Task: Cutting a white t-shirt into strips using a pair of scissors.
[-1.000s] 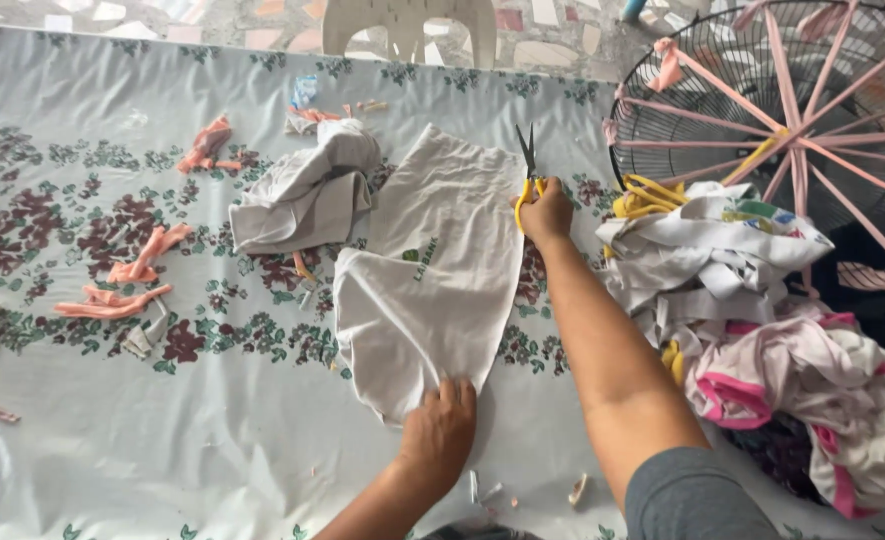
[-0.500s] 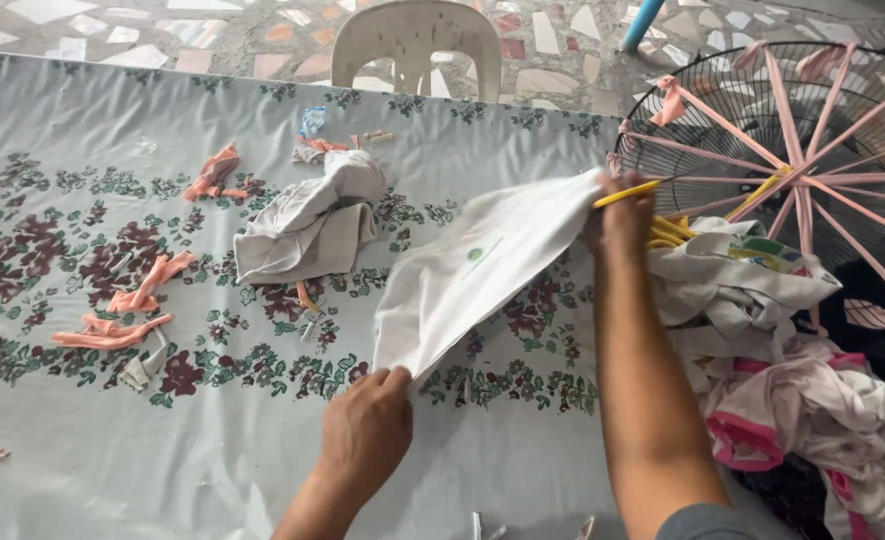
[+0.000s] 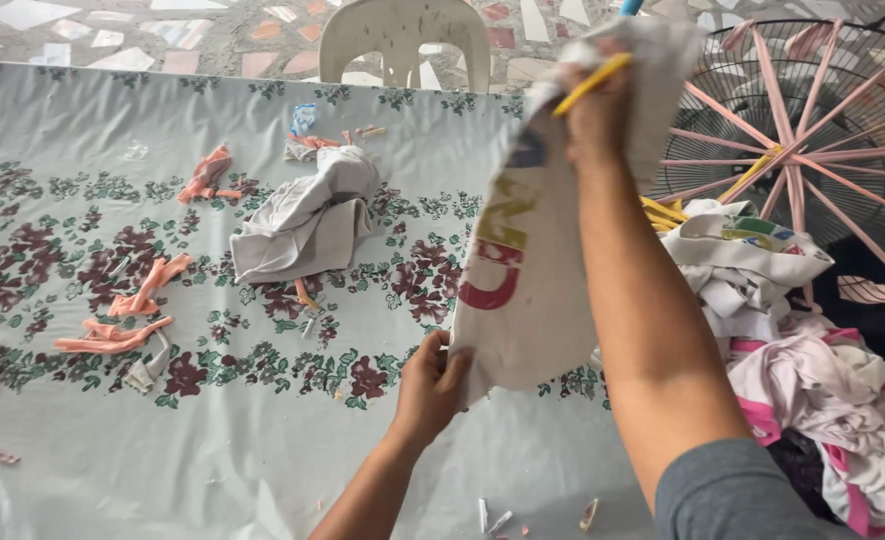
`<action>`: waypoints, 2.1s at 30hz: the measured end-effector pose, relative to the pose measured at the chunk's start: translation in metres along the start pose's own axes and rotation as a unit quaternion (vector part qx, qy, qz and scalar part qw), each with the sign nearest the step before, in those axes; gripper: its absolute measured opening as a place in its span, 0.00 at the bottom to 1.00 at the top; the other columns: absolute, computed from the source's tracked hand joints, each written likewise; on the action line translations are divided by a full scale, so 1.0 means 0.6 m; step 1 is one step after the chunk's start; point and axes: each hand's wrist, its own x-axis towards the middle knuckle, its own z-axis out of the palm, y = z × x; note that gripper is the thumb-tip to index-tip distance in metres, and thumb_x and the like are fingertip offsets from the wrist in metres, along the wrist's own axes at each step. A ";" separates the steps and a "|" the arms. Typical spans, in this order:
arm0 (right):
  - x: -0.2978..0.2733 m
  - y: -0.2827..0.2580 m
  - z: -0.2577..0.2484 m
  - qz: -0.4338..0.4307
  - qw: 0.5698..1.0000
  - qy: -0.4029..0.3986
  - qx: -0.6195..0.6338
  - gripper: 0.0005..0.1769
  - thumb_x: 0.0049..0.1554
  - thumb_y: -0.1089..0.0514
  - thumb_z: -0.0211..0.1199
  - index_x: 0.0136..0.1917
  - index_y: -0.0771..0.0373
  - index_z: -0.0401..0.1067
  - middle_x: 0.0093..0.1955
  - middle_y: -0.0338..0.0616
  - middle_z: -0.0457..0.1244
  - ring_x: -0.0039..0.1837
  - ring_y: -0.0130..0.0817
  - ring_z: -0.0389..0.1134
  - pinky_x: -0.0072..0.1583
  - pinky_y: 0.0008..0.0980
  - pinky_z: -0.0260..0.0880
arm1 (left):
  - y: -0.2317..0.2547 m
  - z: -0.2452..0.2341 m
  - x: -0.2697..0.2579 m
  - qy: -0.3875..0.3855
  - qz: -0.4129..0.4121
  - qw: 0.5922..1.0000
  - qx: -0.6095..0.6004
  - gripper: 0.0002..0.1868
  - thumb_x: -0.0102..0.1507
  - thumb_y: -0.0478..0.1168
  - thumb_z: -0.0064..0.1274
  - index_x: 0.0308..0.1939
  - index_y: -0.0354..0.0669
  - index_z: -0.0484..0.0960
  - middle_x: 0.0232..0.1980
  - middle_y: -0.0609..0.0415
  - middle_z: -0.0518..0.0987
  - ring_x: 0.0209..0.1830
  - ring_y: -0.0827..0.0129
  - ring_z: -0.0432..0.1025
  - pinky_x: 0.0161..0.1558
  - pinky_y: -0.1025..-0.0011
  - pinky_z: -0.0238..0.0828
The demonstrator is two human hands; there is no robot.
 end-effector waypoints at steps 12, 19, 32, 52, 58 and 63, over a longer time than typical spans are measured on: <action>-0.220 0.041 -0.103 0.230 0.885 -0.187 -0.360 0.26 0.51 0.46 0.77 0.60 0.51 0.72 0.47 0.43 0.71 0.46 0.43 0.75 0.48 0.52 0.79 | -0.038 -0.041 0.013 -0.090 -0.015 0.973 0.213 0.47 0.59 0.35 0.55 0.78 0.58 0.49 0.53 0.28 0.81 0.52 0.33 0.77 0.54 0.40 0.78; -0.368 0.044 -0.244 0.209 0.830 -0.119 -0.503 0.32 0.52 0.39 0.75 0.63 0.54 0.69 0.58 0.47 0.70 0.59 0.56 0.72 0.61 0.59 0.71 | -0.143 -0.066 0.064 -0.106 -0.033 0.977 0.182 0.33 0.56 0.39 0.61 0.65 0.71 0.78 0.48 0.49 0.87 0.46 0.59 0.83 0.47 0.61 0.80; -0.496 -0.001 -0.287 0.319 0.943 -0.054 -0.073 0.21 0.52 0.63 0.75 0.55 0.61 0.68 0.39 0.36 0.66 0.35 0.26 0.69 0.30 0.20 0.70 | -0.124 -0.071 0.051 -0.153 -0.032 0.986 0.050 0.32 0.58 0.29 0.58 0.67 0.49 0.79 0.48 0.42 0.84 0.41 0.62 0.78 0.40 0.66 0.79; -0.531 -0.058 -0.234 0.225 0.856 -0.113 -0.451 0.36 0.43 0.51 0.79 0.65 0.37 0.73 0.39 0.43 0.72 0.50 0.48 0.75 0.54 0.46 0.76 | -0.138 -0.072 0.060 -0.154 -0.026 0.987 0.038 0.32 0.58 0.28 0.59 0.67 0.46 0.79 0.47 0.40 0.85 0.38 0.62 0.79 0.36 0.69 0.79; -0.525 -0.027 -0.267 0.196 0.863 -0.102 -0.454 0.22 0.44 0.55 0.76 0.52 0.46 0.74 0.38 0.45 0.72 0.49 0.49 0.75 0.52 0.47 0.75 | -0.151 -0.075 0.070 -0.160 -0.027 0.985 0.055 0.30 0.58 0.28 0.59 0.66 0.46 0.80 0.44 0.39 0.85 0.36 0.61 0.79 0.33 0.69 0.80; -0.499 -0.096 -0.311 0.206 0.921 -0.101 -0.315 0.13 0.44 0.64 0.72 0.44 0.55 0.75 0.36 0.46 0.70 0.42 0.39 0.74 0.47 0.34 0.73 | -0.137 -0.068 0.062 -0.156 -0.036 0.986 0.037 0.31 0.58 0.26 0.57 0.67 0.44 0.78 0.43 0.41 0.84 0.36 0.62 0.79 0.35 0.68 0.81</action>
